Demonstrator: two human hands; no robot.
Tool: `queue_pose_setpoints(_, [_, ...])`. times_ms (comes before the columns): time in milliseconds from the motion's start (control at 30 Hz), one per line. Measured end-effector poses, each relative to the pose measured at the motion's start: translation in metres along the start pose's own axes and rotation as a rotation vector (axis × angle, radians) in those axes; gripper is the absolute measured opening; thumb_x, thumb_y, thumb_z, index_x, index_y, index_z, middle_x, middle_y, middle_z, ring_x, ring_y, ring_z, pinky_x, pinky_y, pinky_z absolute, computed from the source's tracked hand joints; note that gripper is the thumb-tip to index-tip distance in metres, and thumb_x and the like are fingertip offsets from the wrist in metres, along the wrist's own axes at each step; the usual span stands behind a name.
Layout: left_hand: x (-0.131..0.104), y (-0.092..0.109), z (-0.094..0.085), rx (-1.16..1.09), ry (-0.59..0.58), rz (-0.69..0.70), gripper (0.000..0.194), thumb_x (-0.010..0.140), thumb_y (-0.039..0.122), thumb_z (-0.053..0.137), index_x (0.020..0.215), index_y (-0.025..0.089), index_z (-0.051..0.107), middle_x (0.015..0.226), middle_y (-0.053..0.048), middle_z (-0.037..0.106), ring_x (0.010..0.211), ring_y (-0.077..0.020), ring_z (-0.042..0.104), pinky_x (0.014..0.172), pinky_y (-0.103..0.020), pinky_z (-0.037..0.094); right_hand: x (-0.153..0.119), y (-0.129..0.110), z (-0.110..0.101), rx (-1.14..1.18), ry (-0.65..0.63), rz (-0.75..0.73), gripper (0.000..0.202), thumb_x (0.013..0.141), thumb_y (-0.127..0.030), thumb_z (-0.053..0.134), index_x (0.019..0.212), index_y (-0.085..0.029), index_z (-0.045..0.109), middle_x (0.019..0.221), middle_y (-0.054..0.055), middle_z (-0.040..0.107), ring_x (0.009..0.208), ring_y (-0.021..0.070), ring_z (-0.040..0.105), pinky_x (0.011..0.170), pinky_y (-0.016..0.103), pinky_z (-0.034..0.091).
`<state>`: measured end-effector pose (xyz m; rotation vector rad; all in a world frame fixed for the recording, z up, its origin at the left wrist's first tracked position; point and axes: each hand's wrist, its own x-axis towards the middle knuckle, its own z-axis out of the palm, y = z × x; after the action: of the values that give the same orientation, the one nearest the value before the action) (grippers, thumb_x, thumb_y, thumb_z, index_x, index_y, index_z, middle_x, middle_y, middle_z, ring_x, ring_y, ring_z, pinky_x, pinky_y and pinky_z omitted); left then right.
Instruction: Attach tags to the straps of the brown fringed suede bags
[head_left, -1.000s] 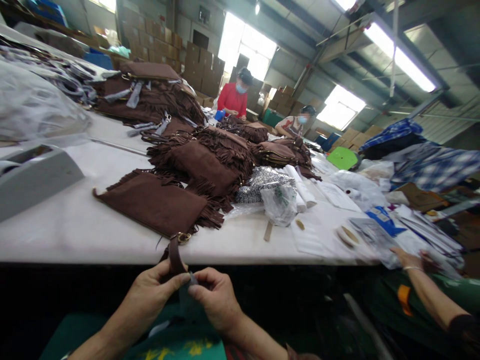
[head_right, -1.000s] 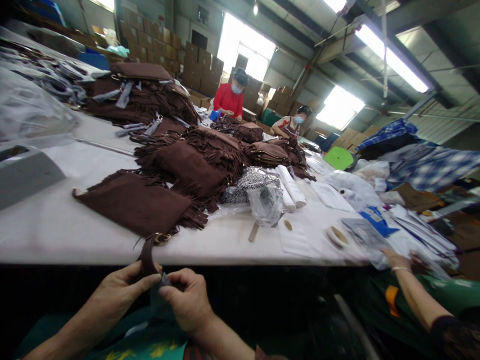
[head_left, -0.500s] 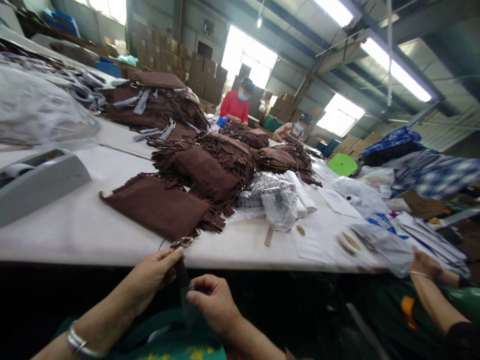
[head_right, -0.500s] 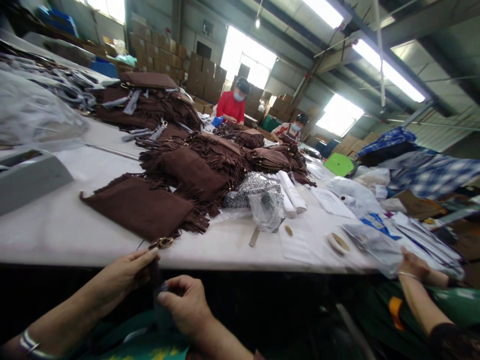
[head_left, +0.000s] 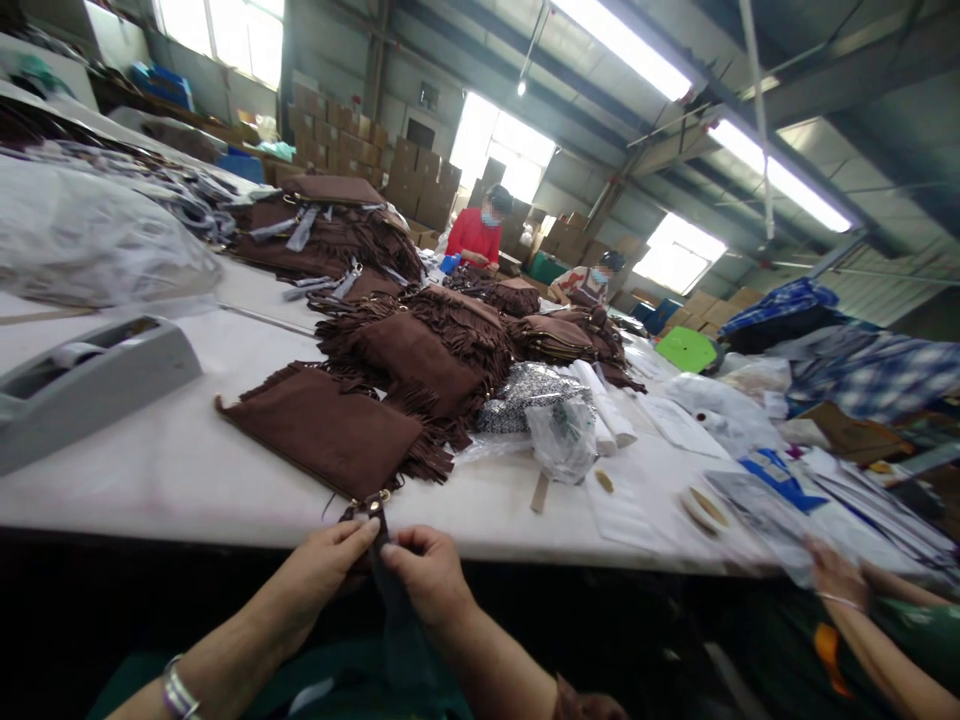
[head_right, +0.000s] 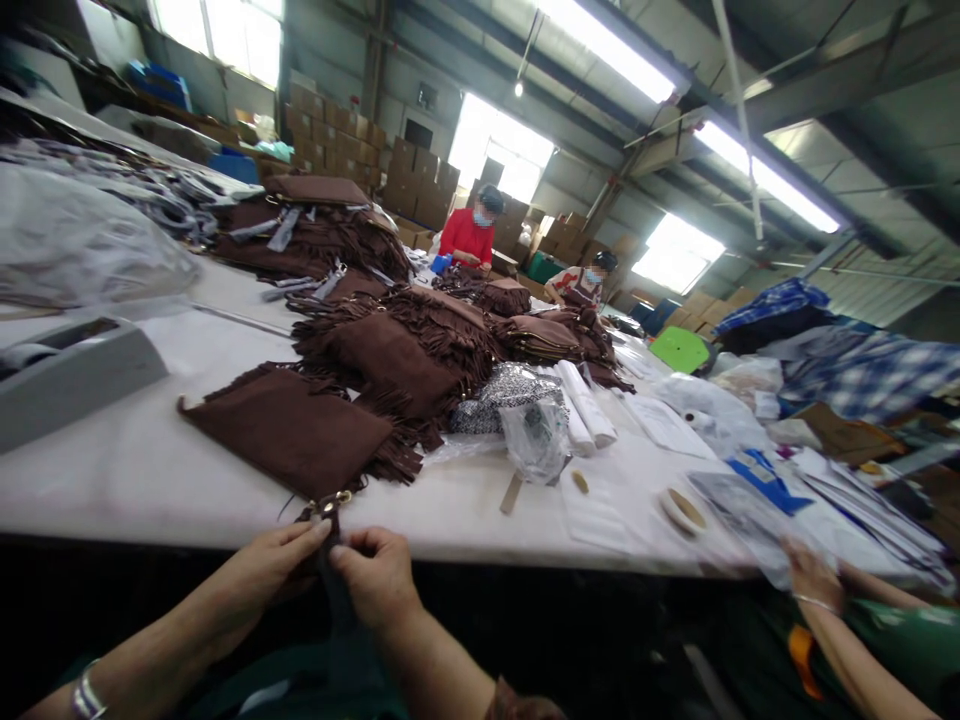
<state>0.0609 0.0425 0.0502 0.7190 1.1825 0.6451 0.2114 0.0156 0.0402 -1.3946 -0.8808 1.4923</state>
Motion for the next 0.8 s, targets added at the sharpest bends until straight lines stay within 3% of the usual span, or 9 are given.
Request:
queue_pose_setpoints(100, [0.0,0.005,-0.003,-0.144,0.036,-0.078,0.061,0.058,0.065,0.079,0.096,0.02,0.067,0.088,-0.005,0.073,0.085,-0.0207,0.066,0.07,-0.026,0.049,0.0,-0.003,0.002,-0.001,0.004,0.03,0.035,0.057,-0.042,0.082,0.068,-0.012,0.067,0.055,-0.002,0.059,0.052,0.0099,0.047,0.053,0.023,0.037])
queue_pose_setpoints(200, [-0.002,0.011,0.0,-0.263,0.058,-0.061,0.056,0.06,0.058,0.081,0.098,0.02,0.066,0.088,-0.005,0.074,0.078,-0.0199,0.068,0.072,-0.029,0.053,-0.003,0.0,0.003,-0.015,0.012,0.044,0.035,0.056,-0.041,0.082,0.066,-0.012,0.065,0.053,-0.002,0.057,0.05,0.009,0.044,0.052,0.023,0.035])
queue_pose_setpoints(333, [-0.001,0.01,0.008,-0.261,0.1,-0.033,0.051,0.058,0.051,0.083,0.093,0.017,0.068,0.084,-0.006,0.075,0.078,-0.0204,0.069,0.07,-0.028,0.053,0.001,0.005,0.002,-0.007,0.027,0.034,0.036,0.056,-0.043,0.082,0.068,-0.012,0.066,0.053,-0.002,0.058,0.05,0.0094,0.045,0.053,0.024,0.037])
queue_pose_setpoints(500, [0.009,-0.002,0.01,-0.146,0.063,0.069,0.05,0.052,0.054,0.085,0.079,0.014,0.071,0.071,-0.007,0.072,0.069,-0.0213,0.066,0.062,-0.027,0.049,0.014,0.005,0.002,0.02,0.083,0.043,0.039,0.054,-0.043,0.083,0.071,-0.012,0.066,0.055,0.0,0.062,0.05,0.0113,0.05,0.053,0.025,0.04])
queue_pose_setpoints(567, [0.009,-0.007,0.009,-0.102,0.077,0.089,0.053,0.054,0.056,0.084,0.083,0.014,0.072,0.069,-0.006,0.07,0.066,-0.0198,0.064,0.057,-0.025,0.045,0.017,0.004,0.003,0.025,0.086,0.05,0.039,0.054,-0.042,0.083,0.072,-0.012,0.066,0.056,0.001,0.063,0.051,0.0124,0.052,0.054,0.025,0.041])
queue_pose_setpoints(667, [0.0,-0.017,0.009,-0.106,0.061,0.023,0.061,0.058,0.062,0.082,0.098,0.017,0.07,0.074,-0.004,0.071,0.065,-0.0175,0.064,0.055,-0.023,0.04,0.016,0.006,0.002,0.02,0.097,0.06,0.039,0.055,-0.043,0.082,0.072,-0.012,0.066,0.056,0.001,0.063,0.052,0.013,0.053,0.054,0.026,0.042])
queue_pose_setpoints(800, [-0.012,-0.033,0.014,-0.089,-0.029,-0.073,0.058,0.058,0.067,0.08,0.085,0.017,0.069,0.079,-0.008,0.072,0.07,-0.0193,0.066,0.058,-0.024,0.041,0.013,0.009,-0.006,-0.049,0.116,0.047,0.04,0.057,-0.047,0.082,0.07,-0.013,0.065,0.053,-0.002,0.059,0.05,0.0111,0.048,0.052,0.024,0.04])
